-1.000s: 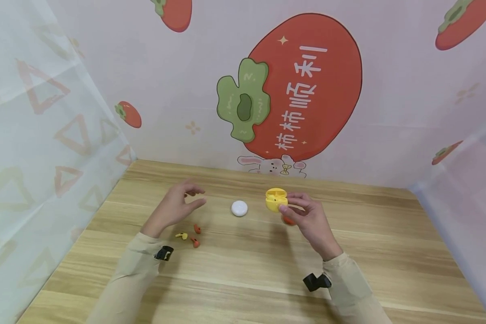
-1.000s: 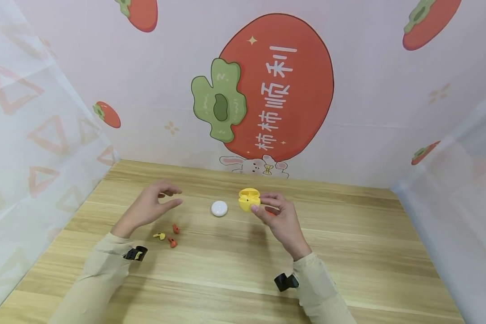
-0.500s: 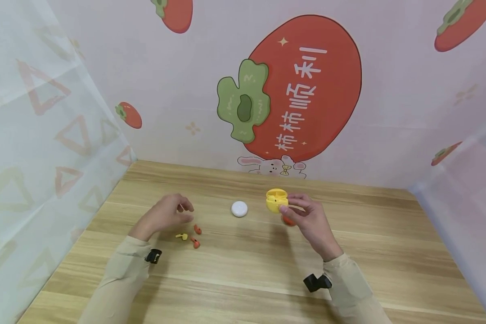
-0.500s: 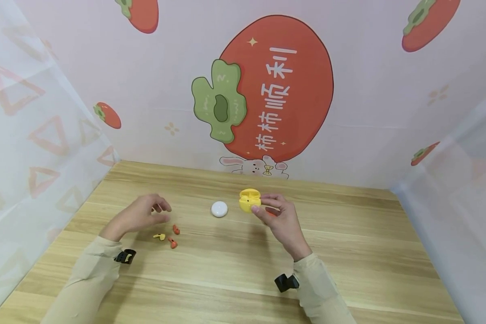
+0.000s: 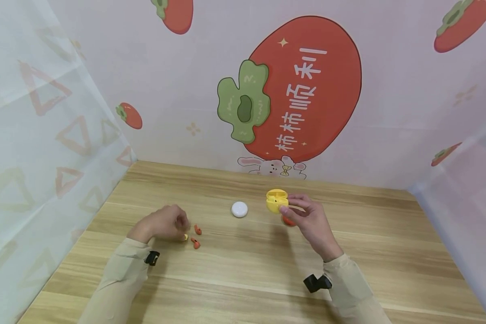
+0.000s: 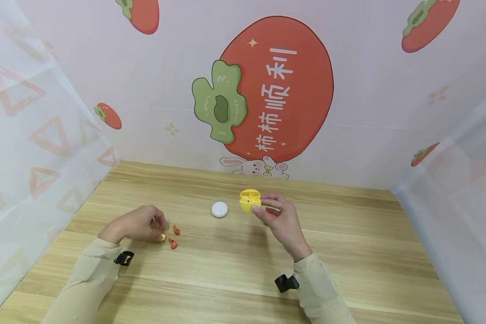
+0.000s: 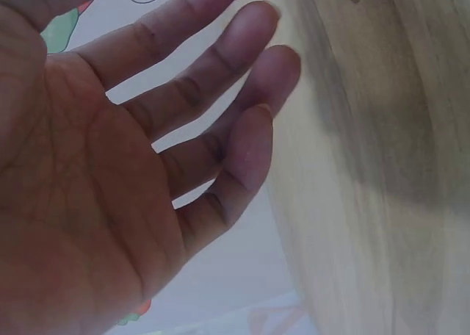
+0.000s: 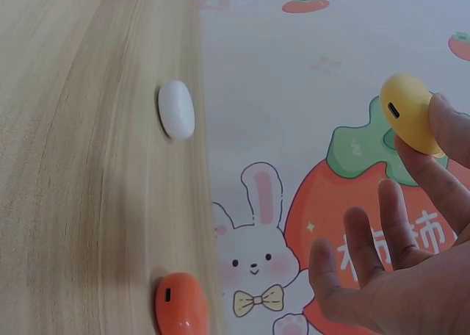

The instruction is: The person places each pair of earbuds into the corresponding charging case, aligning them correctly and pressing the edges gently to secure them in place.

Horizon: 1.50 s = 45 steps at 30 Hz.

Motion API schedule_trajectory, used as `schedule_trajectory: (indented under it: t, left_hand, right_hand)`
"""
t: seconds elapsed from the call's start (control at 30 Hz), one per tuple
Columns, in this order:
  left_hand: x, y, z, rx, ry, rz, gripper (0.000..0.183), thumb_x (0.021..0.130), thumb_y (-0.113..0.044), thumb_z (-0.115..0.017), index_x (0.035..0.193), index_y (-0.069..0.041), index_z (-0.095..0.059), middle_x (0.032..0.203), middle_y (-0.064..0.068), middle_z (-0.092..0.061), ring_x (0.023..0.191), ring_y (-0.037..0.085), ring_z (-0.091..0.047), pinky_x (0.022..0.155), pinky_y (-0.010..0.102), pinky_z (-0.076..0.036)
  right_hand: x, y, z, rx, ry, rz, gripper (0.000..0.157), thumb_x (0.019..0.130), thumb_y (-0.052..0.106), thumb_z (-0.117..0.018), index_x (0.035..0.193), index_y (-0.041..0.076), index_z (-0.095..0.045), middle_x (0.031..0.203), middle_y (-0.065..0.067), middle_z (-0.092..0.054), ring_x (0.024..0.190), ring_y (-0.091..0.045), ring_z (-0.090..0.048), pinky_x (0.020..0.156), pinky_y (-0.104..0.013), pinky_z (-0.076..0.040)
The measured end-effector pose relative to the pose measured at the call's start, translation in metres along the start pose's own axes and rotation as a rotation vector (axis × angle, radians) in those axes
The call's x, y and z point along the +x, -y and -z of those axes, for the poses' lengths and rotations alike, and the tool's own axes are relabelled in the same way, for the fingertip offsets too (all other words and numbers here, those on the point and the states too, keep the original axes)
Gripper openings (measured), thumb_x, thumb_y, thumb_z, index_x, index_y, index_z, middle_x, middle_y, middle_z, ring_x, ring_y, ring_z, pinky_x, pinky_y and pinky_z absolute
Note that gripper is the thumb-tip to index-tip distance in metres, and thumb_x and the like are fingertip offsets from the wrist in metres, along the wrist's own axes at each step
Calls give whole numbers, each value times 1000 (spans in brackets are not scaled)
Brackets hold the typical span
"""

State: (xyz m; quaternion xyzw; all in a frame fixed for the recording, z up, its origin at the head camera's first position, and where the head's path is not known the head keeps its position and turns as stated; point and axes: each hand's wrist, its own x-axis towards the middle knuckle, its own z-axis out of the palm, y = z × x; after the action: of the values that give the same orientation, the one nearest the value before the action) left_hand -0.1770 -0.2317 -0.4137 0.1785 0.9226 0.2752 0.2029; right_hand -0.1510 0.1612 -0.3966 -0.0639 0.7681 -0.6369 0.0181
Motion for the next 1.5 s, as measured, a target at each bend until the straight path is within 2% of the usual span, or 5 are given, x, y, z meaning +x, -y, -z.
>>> schedule_trajectory:
  t: [0.27, 0.7, 0.97, 1.2, 1.5]
  left_hand:
    - [-1, 0, -3, 2, 26, 22, 21, 75, 1, -83, 91, -4, -70, 85, 4, -62, 78, 19, -55, 68, 35, -49]
    - [4, -1, -8, 71, -1, 59, 20, 76, 4, -84, 79, -11, -70, 75, -1, -59, 70, 16, -52, 63, 32, -43]
    - [4, 2, -6, 68, -28, 68, 16, 79, 5, -78, 79, -10, -71, 80, -1, -63, 70, 17, -54, 64, 33, -47]
    - [4, 1, -1, 72, -59, 29, 12, 82, 4, -74, 83, -7, -72, 81, 0, -64, 71, 16, -55, 66, 32, -48]
    - [7, -8, 5, 41, -184, -82, 5, 90, -2, -73, 88, -4, -69, 86, 0, -65, 80, 17, -60, 75, 39, -52]
  right_hand:
    - [1, 0, -1, -1, -4, -5, 38, 93, 18, -77, 122, -5, -70, 125, -15, -55, 112, -34, -65, 87, -29, -56]
    - [1, 2, -1, -7, 4, 1, 38, 93, 20, -76, 122, -5, -70, 126, -16, -55, 112, -32, -65, 88, -27, -55]
    - [0, 2, -1, -1, 7, -2, 40, 94, 21, -76, 123, -6, -69, 127, -16, -54, 112, -32, -66, 88, -27, -56]
    - [0, 3, -2, 14, 8, 1, 37, 94, 18, -75, 122, -6, -70, 126, -17, -54, 111, -32, -66, 88, -30, -56]
    - [-1, 2, -3, 21, 14, -1, 36, 94, 15, -75, 122, -7, -69, 126, -18, -53, 110, -33, -66, 90, -38, -57]
